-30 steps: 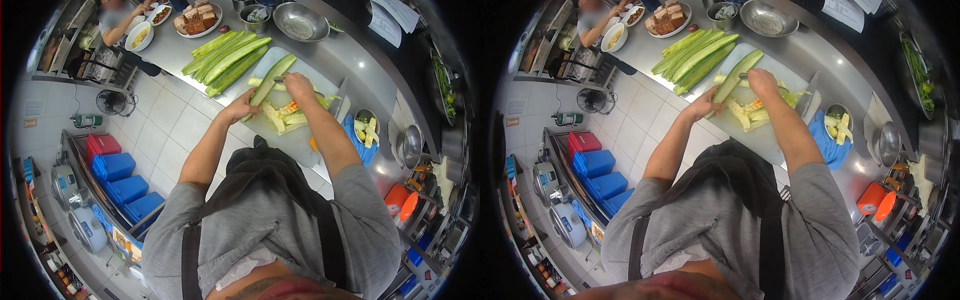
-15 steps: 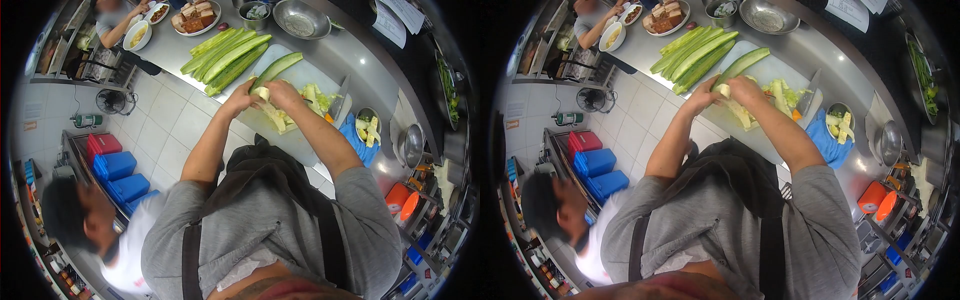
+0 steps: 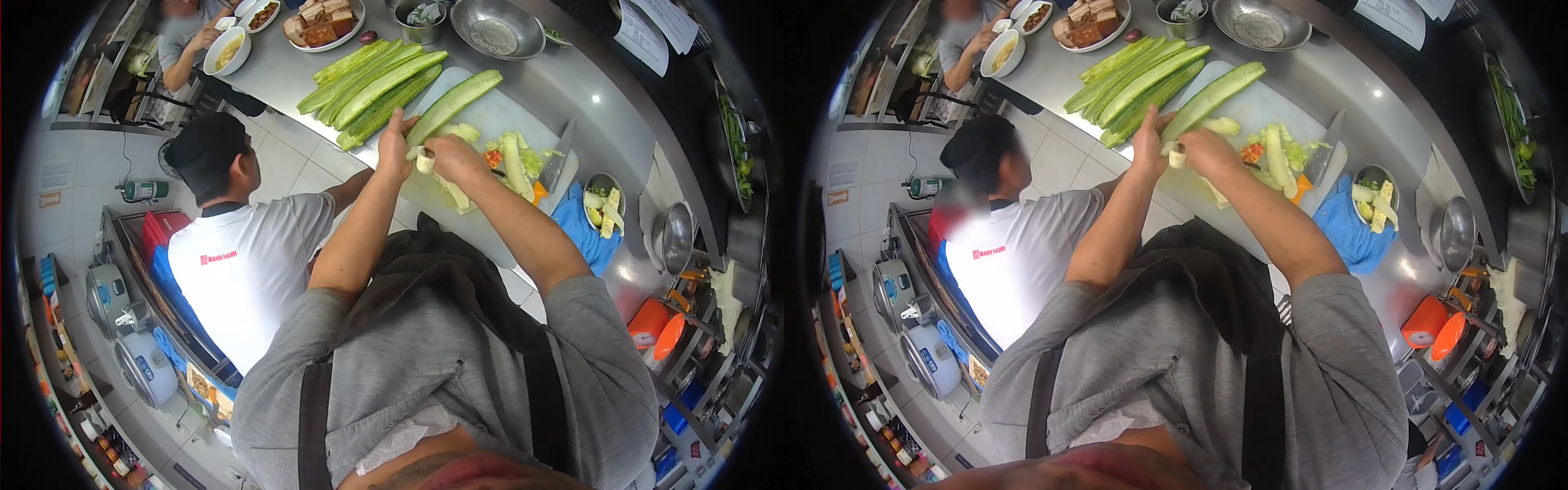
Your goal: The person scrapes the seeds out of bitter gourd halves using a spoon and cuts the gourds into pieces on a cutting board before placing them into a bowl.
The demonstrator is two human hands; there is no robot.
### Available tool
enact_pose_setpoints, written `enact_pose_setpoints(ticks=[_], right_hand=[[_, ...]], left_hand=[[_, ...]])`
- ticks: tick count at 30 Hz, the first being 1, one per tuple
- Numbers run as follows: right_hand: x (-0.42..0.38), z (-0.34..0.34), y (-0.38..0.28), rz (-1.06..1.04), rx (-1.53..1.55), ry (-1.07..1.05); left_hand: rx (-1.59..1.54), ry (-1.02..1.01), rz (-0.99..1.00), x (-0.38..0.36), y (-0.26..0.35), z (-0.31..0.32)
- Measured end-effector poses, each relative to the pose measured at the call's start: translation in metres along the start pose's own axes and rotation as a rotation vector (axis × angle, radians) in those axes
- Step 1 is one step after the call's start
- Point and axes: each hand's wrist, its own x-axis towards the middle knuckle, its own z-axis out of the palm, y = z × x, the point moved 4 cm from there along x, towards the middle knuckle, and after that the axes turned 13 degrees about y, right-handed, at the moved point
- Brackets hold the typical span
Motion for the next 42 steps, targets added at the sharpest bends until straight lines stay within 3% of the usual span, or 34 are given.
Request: enact_pose_setpoints(ticks=[2,4,6,7,9,10,12,14,15,18,21,22,24,27,29,33,35,37,40,42], right_hand=[[-0.011,0.007,0.005,-0.031,0.060,0.041],[-0.015,-0.007,0.009,0.010,0.037,0.082],[-0.020,-0.016,0.020,0.054,0.019,0.117],[-0.024,-0.021,0.032,0.070,-0.030,0.133],[-0.031,-0.035,0.055,0.082,-0.084,0.158],[-0.040,-0.044,0.067,0.140,-0.120,0.188],[-0.051,-0.059,0.094,0.198,-0.160,0.218],[-0.058,-0.073,0.116,0.255,0.003,0.377],[-0.056,-0.077,0.122,0.303,0.030,0.382],[-0.028,-0.078,0.113,0.236,0.030,0.358],[0.016,-0.059,0.078,0.077,0.159,0.270],[0.030,-0.052,0.066,0.077,0.160,0.271],[0.050,-0.031,0.050,0.024,0.066,0.055],[0.058,-0.028,0.091,-0.037,-0.004,0.011],[0.057,-0.059,0.160,0.155,-0.070,-0.045],[0.051,-0.104,0.172,0.214,-0.237,0.016],[0.046,-0.081,0.125,0.060,-0.027,0.148],[0.041,-0.050,0.124,0.069,-0.043,0.131],[0.027,-0.061,0.178,0.100,-0.010,0.141],[0.013,-0.105,0.212,0.294,-0.230,0.117]], left_hand=[[-0.067,-0.043,-0.182,0.004,-0.004,0.008],[-0.061,-0.063,-0.173,0.007,-0.006,0.021],[0.223,-0.185,0.034,0.006,-0.008,0.030],[0.221,-0.194,0.035,0.007,-0.009,0.030],[0.626,-0.212,0.143,0.015,-0.003,0.024],[0.622,-0.216,0.147,0.025,0.001,0.014],[1.082,-0.284,0.610,0.041,0.020,-0.004],[1.166,-0.340,0.505,0.058,0.034,-0.023],[1.253,-0.392,0.395,0.063,0.034,-0.030],[1.417,-0.351,0.336,0.025,0.051,-0.010],[1.545,-0.295,0.460,0.021,0.045,0.008],[1.545,-0.294,0.461,0.029,0.041,0.008],[1.477,-0.287,0.736,0.040,0.035,0.010],[1.517,-0.294,0.643,0.050,0.034,0.003],[1.517,-0.298,0.644,0.046,0.034,-0.002],[1.530,-0.311,0.679,0.049,0.040,0.010],[1.534,-0.319,0.714,0.048,0.038,0.014],[1.542,-0.328,0.751,0.045,0.039,0.016],[1.616,-0.332,0.724,0.042,0.047,0.012],[1.555,-0.338,0.774,0.032,0.055,0.020]])
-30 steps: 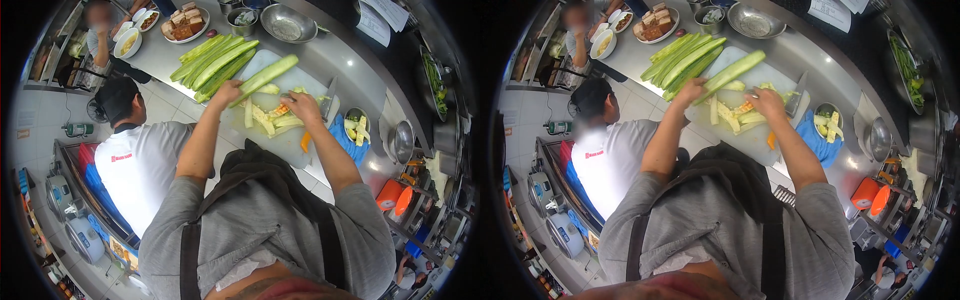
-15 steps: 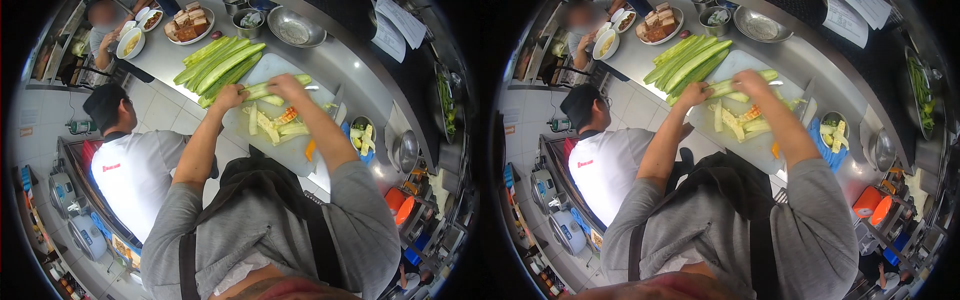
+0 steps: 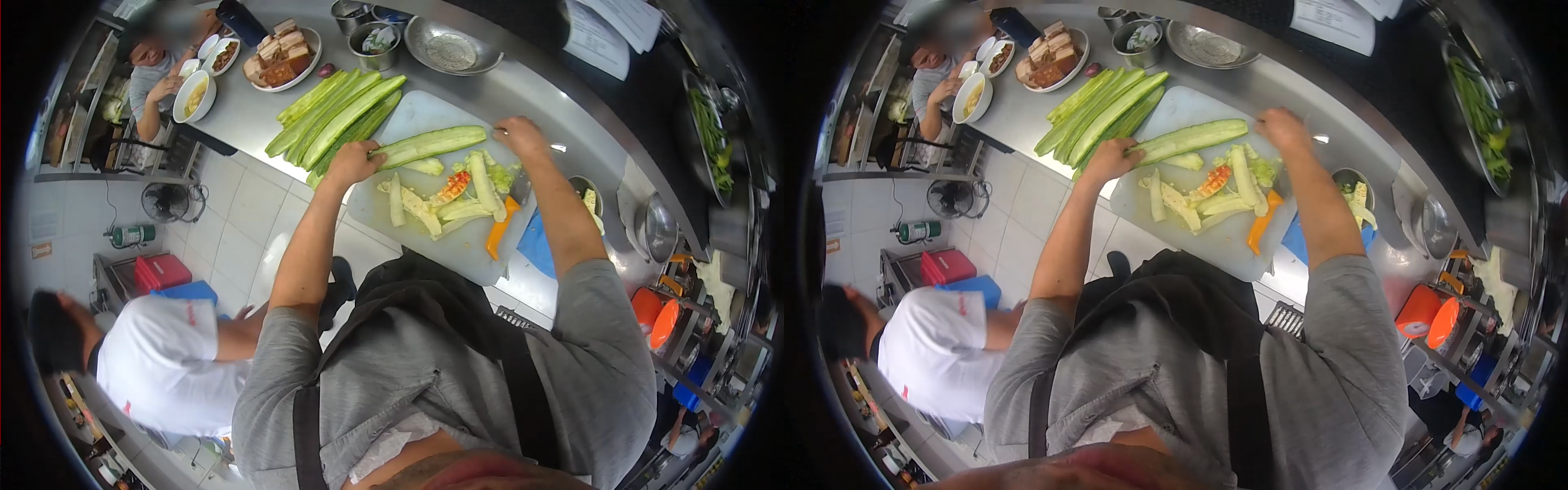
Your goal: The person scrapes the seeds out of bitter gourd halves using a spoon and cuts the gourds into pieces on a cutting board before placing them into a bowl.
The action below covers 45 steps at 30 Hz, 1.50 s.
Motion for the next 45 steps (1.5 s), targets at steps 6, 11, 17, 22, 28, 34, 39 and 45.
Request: enact_pose_setpoints(ticks=[6,11,17,22,28,34,39,45], right_hand=[[-0.036,-0.044,-0.050,-0.161,-0.033,0.354],[-0.078,-0.067,-0.125,-0.349,0.081,0.477],[-0.140,-0.086,-0.079,0.089,0.671,0.605],[-0.167,-0.048,-0.047,0.397,1.197,0.766],[-0.196,-0.058,-0.023,0.566,0.709,0.426],[-0.180,0.027,0.032,0.410,0.376,0.455],[-0.127,0.007,-0.014,0.299,0.436,0.307],[-0.068,0.014,-0.107,-0.015,0.338,0.047]], left_hand=[[-0.196,0.021,0.346,-0.013,0.102,-0.081],[-0.175,0.151,0.927,-0.034,0.206,-0.106],[-0.884,0.051,0.713,-0.040,0.229,-0.061],[-0.430,-0.373,0.440,-0.024,0.184,0.060],[-0.586,-0.525,0.224,-0.040,0.156,0.074],[-0.303,-0.430,0.110,-0.008,0.077,0.044],[-0.191,-0.561,-0.044,0.000,0.039,0.036],[-0.290,-0.606,-0.192,-0.007,0.041,0.033]])
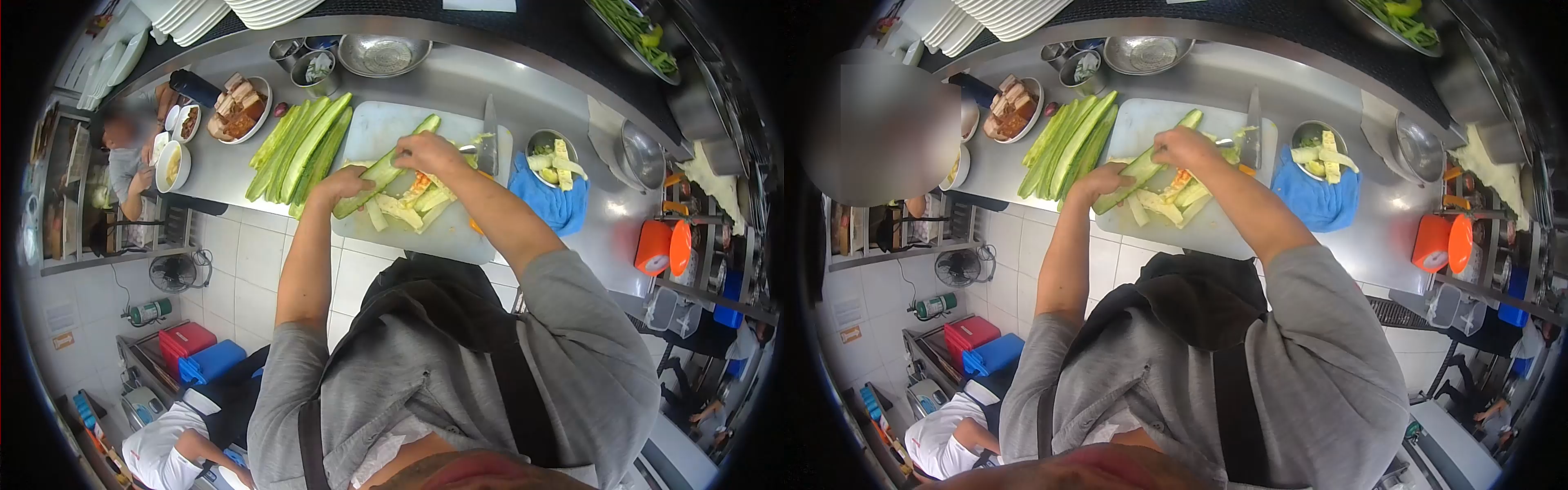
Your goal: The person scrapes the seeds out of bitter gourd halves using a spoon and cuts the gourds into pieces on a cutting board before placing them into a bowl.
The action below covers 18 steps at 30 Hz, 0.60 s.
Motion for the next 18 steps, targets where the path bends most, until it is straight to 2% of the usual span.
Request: enact_pose_setpoints(ticks=[1,2,4,5,7,8,9,11,12,15,17,18], right_hand=[[0.003,0.006,-0.008,-0.071,-0.061,-0.105],[0.016,0.017,0.019,-0.167,-0.067,-0.056],[0.046,0.004,0.075,-0.176,-0.097,-0.062],[0.053,-0.006,0.081,-0.185,-0.090,-0.065],[0.063,-0.032,0.088,-0.036,-0.247,-0.032],[0.060,-0.028,0.078,-0.128,-0.123,0.030],[0.053,-0.024,0.058,-0.133,-0.120,0.033],[0.030,-0.009,0.014,-0.207,-0.151,-0.165],[0.029,-0.001,0.021,-0.249,-0.107,-0.184],[0.064,-0.007,0.090,-0.143,-0.117,-0.038],[0.068,-0.032,0.093,-0.115,-0.150,-0.013],[0.067,-0.044,0.099,-0.114,-0.279,0.040]], left_hand=[[0.010,-0.015,-0.034,-0.004,0.003,-0.002],[0.011,-0.006,-0.036,-0.006,0.003,-0.005],[-0.040,-0.045,-0.001,-0.008,0.001,-0.010],[-0.040,-0.036,-0.008,-0.007,-0.001,-0.012],[0.009,-0.056,-0.047,0.000,-0.006,-0.013],[0.010,-0.052,-0.047,0.005,-0.007,-0.012],[0.000,-0.069,-0.049,0.011,-0.011,-0.011],[-0.006,-0.085,-0.068,0.011,-0.016,-0.012],[-0.009,-0.089,-0.057,0.007,-0.014,-0.013],[-0.036,-0.067,-0.048,0.006,-0.010,-0.018],[-0.050,-0.050,-0.055,-0.004,-0.004,-0.024],[0.042,-0.041,-0.064,-0.016,0.008,-0.031]])
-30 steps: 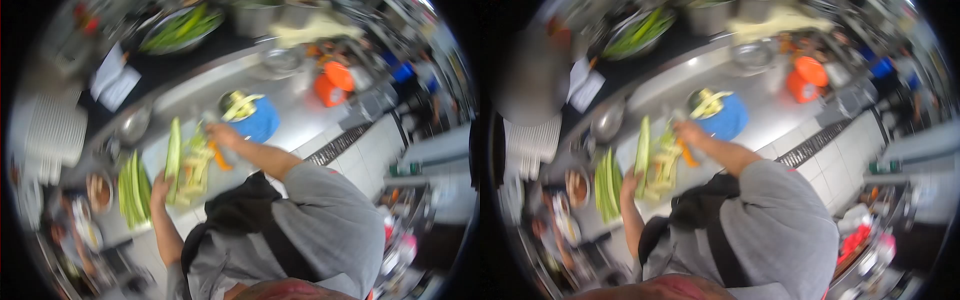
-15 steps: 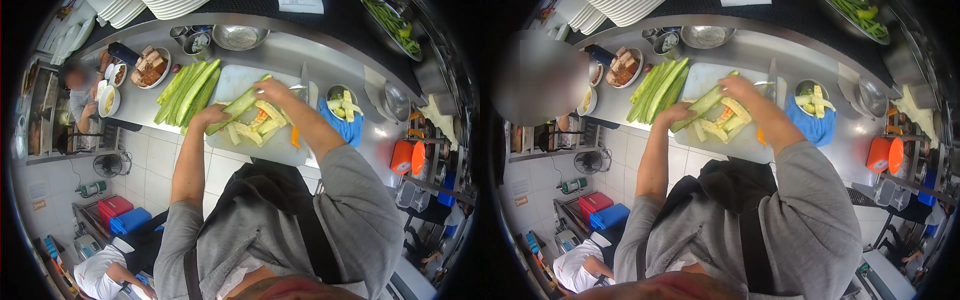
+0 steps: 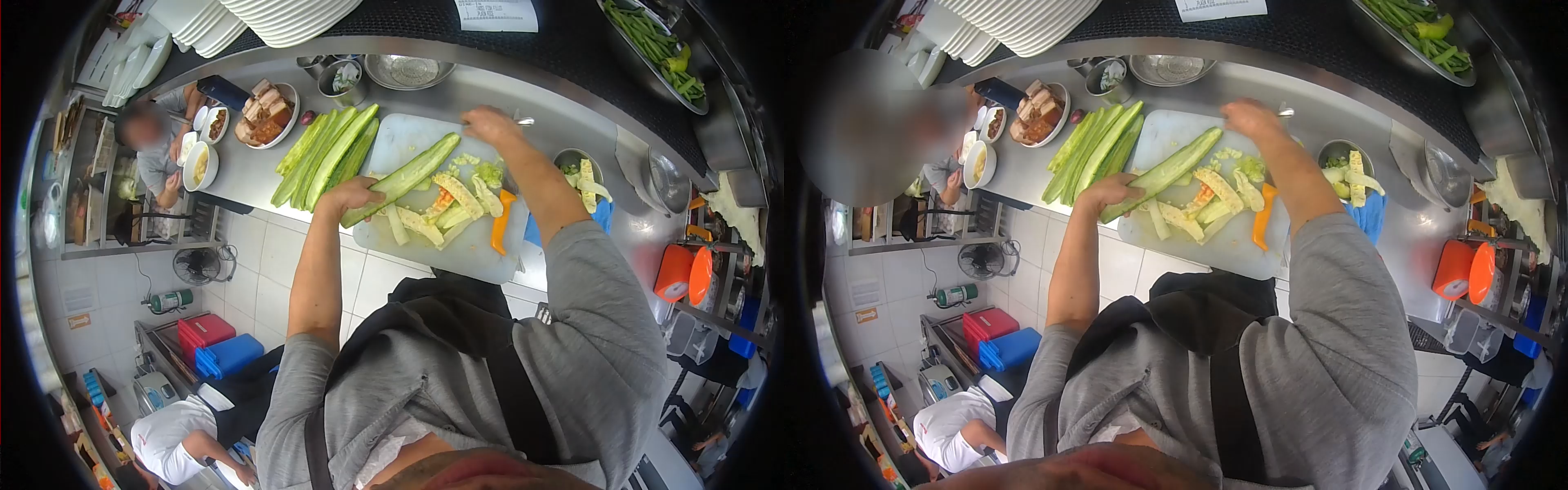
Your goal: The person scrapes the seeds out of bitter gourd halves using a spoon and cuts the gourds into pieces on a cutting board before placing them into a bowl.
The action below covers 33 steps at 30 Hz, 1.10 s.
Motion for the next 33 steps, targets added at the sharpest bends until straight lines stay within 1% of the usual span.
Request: enact_pose_setpoints(ticks=[1,2,4,5,6,7,8,9,10,11,12,13,14,15,16,17,18,19,21,23,25,26,27,28,30,31,32,33], right_hand=[[-0.001,-0.007,0.007,0.001,-0.129,0.044],[-0.003,-0.013,0.011,-0.014,-0.127,0.051],[-0.019,-0.026,0.010,-0.054,0.019,0.133],[-0.025,-0.031,0.007,0.014,0.080,0.136],[-0.031,-0.038,-0.001,0.074,0.141,0.137],[-0.035,-0.038,-0.002,0.091,0.154,0.172],[-0.042,-0.037,-0.004,0.106,0.169,0.202],[-0.051,-0.039,-0.010,0.142,0.205,0.249],[-0.062,-0.041,-0.014,0.182,0.240,0.297],[-0.071,-0.036,-0.014,0.155,0.241,0.293],[-0.082,-0.026,-0.007,0.220,0.372,0.317],[-0.093,-0.024,-0.006,0.292,0.499,0.340],[-0.104,-0.024,-0.008,0.285,0.490,0.340],[-0.118,-0.022,-0.011,0.394,0.592,0.294],[-0.129,-0.021,-0.014,0.512,0.693,0.251],[-0.138,-0.017,-0.016,0.531,0.677,0.261],[-0.149,-0.007,-0.014,0.584,0.769,0.256],[-0.165,-0.003,-0.011,0.650,0.858,0.262],[-0.189,-0.007,-0.028,0.678,0.789,0.239],[-0.210,0.002,-0.045,0.703,0.827,0.184],[-0.225,-0.006,-0.075,0.715,0.953,0.089],[-0.231,-0.011,-0.085,0.745,0.943,0.114],[-0.237,-0.013,-0.097,0.779,1.054,0.085],[-0.242,-0.016,-0.102,0.804,1.167,0.054],[-0.257,-0.029,-0.097,0.819,1.145,0.069],[-0.265,-0.032,-0.092,0.819,1.132,0.061],[-0.278,-0.030,-0.076,0.830,1.072,0.010],[-0.293,-0.025,-0.052,0.830,0.958,0.039]], left_hand=[[0.088,0.017,-0.014,-0.012,0.004,-0.006],[0.086,0.033,-0.015,-0.016,-0.006,-0.010],[0.158,0.365,0.108,-0.028,-0.027,-0.029],[0.150,0.388,0.100,-0.036,-0.036,-0.037],[0.072,0.368,0.060,-0.048,-0.042,-0.045],[-0.012,0.353,0.021,-0.061,-0.050,-0.053],[-0.018,0.440,0.034,-0.066,-0.067,-0.063],[-0.035,0.473,0.023,-0.068,-0.083,-0.073],[-0.112,0.491,0.054,-0.068,-0.095,-0.083],[-0.187,0.502,0.089,-0.071,-0.102,-0.091],[-0.151,0.608,0.075,-0.089,-0.083,-0.098],[-0.163,0.617,0.076,-0.086,-0.087,-0.105],[-0.074,0.664,0.072,-0.077,-0.089,-0.117],[0.017,0.704,0.070,-0.068,-0.093,-0.125],[0.011,0.695,0.079,-0.060,-0.097,-0.128],[0.207,0.741,0.039,-0.051,-0.100,-0.130],[0.409,0.771,0.014,-0.039,-0.099,-0.126],[0.417,0.724,0.055,-0.028,-0.097,-0.113],[0.484,1.179,0.424,-0.027,-0.079,-0.084],[0.475,1.149,0.668,-0.053,-0.006,-0.022],[0.214,0.908,0.960,-0.052,0.042,0.056],[0.197,0.794,1.020,-0.058,0.064,0.093],[0.183,0.687,1.075,-0.062,0.082,0.121],[0.177,0.667,1.094,-0.057,0.091,0.138],[0.128,0.618,1.128,-0.045,0.098,0.161],[0.129,0.606,1.129,-0.038,0.100,0.161],[0.100,0.621,1.136,-0.030,0.101,0.154],[0.074,0.640,1.139,-0.023,0.099,0.146]])
